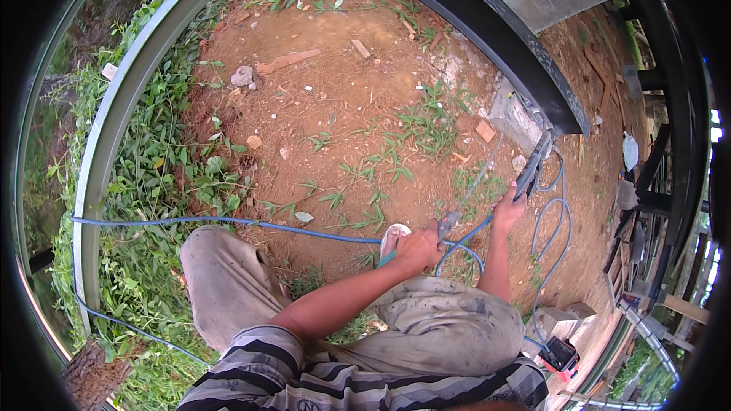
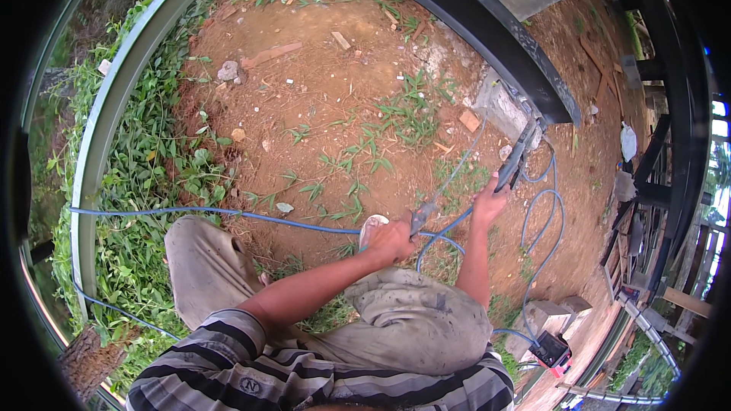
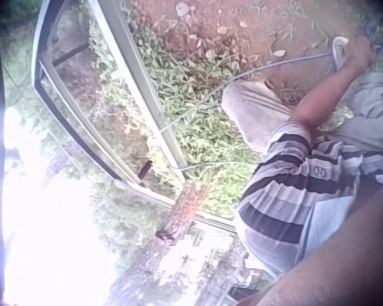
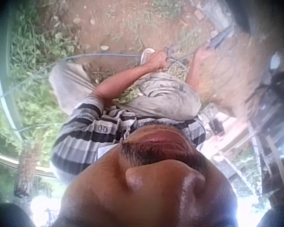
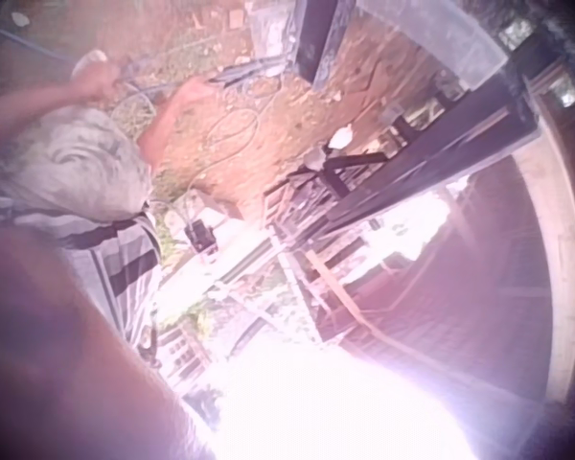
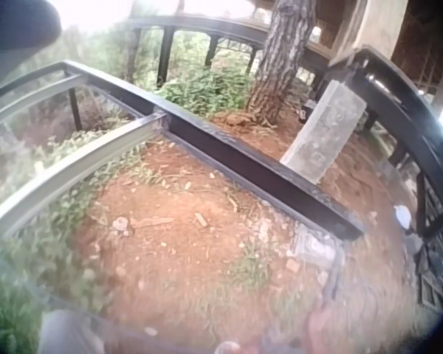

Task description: The person welds the joint of a black metal frame while sitting on the ground, using a welding electrode and grounding clamp.

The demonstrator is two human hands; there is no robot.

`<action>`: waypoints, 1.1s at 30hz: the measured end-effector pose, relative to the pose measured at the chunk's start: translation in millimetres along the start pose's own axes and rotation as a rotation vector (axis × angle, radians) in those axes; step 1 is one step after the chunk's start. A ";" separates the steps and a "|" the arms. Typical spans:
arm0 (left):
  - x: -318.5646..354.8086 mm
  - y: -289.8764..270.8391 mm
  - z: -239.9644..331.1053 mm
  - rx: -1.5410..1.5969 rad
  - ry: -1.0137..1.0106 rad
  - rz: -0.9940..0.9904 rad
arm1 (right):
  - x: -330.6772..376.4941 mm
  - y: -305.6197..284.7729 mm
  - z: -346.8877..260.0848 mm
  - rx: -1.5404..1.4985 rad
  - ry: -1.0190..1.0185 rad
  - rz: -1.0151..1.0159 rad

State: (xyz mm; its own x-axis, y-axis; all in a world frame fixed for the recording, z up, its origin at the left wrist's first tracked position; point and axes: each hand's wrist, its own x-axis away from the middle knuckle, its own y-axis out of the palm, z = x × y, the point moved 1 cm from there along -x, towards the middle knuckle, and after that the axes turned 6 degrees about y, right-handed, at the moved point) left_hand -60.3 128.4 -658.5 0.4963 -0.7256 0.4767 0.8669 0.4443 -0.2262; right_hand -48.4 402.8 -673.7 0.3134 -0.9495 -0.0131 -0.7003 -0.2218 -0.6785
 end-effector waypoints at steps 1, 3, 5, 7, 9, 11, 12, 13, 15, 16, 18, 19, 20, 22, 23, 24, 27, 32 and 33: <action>-0.9 1.6 -1.4 0.004 0.006 0.007 | -0.4 1.5 1.6 -0.025 -0.001 -0.004; -2.4 4.3 -3.3 0.004 0.018 0.013 | -2.3 3.1 5.7 -0.059 -0.010 0.000; -3.4 6.9 -4.5 -0.007 0.029 0.011 | -5.8 2.6 10.2 -0.078 -0.024 0.017; -1.4 4.6 -5.8 0.009 0.017 0.020 | 0.2 4.6 3.3 -0.076 0.014 -0.016; -0.9 4.0 -6.7 0.015 0.010 0.021 | 4.7 6.5 0.2 -0.098 0.028 -0.026; -2.4 5.2 -7.0 0.012 0.008 0.012 | 7.0 7.2 0.9 -0.144 0.020 -0.015; -2.0 3.6 -5.3 0.014 0.007 0.003 | 6.7 6.8 1.2 -0.107 0.020 -0.009; -1.9 2.0 -3.4 0.016 0.006 -0.007 | 5.8 6.1 1.3 -0.070 0.019 -0.004; -0.7 -0.5 -0.3 0.024 0.008 -0.020 | 4.0 4.8 3.3 -0.030 0.014 0.006; -0.2 -1.7 1.3 0.030 0.011 -0.023 | 3.7 4.5 5.6 -0.028 0.010 0.010; -0.4 -0.7 -1.2 0.034 0.016 -0.013 | 7.9 6.7 3.8 -0.041 -0.003 0.014; -1.0 1.6 -5.2 0.032 0.016 0.001 | 14.2 8.9 0.6 -0.056 -0.012 0.014; -1.2 3.9 -9.3 0.029 0.016 0.015 | 19.8 11.3 -2.9 -0.071 -0.020 0.014; -0.8 0.0 -3.2 0.034 0.018 -0.008 | 14.1 6.0 -2.9 -0.029 0.000 -0.007; -0.3 -1.8 -0.5 0.036 0.018 -0.019 | 12.2 4.0 -2.3 -0.008 0.010 -0.018; -0.6 -1.1 -1.0 0.032 0.023 -0.012 | 12.1 4.6 -1.4 -0.019 -0.005 -0.004; -1.6 0.9 -3.3 0.021 0.028 0.005 | 11.6 6.4 2.6 -0.024 -0.030 0.018; -1.4 -0.3 1.1 0.016 0.013 0.001 | 1.7 7.0 7.0 -0.085 0.021 -0.011; -1.6 1.0 -1.3 0.022 0.018 0.005 | 5.0 8.4 4.6 -0.084 0.013 -0.016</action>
State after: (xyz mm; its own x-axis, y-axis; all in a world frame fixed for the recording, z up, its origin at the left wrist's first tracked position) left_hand -60.2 129.4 -660.6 0.5015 -0.7326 0.4603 0.8632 0.4593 -0.2095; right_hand -49.8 397.2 -682.8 0.3170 -0.9484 0.0069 -0.7470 -0.2542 -0.6143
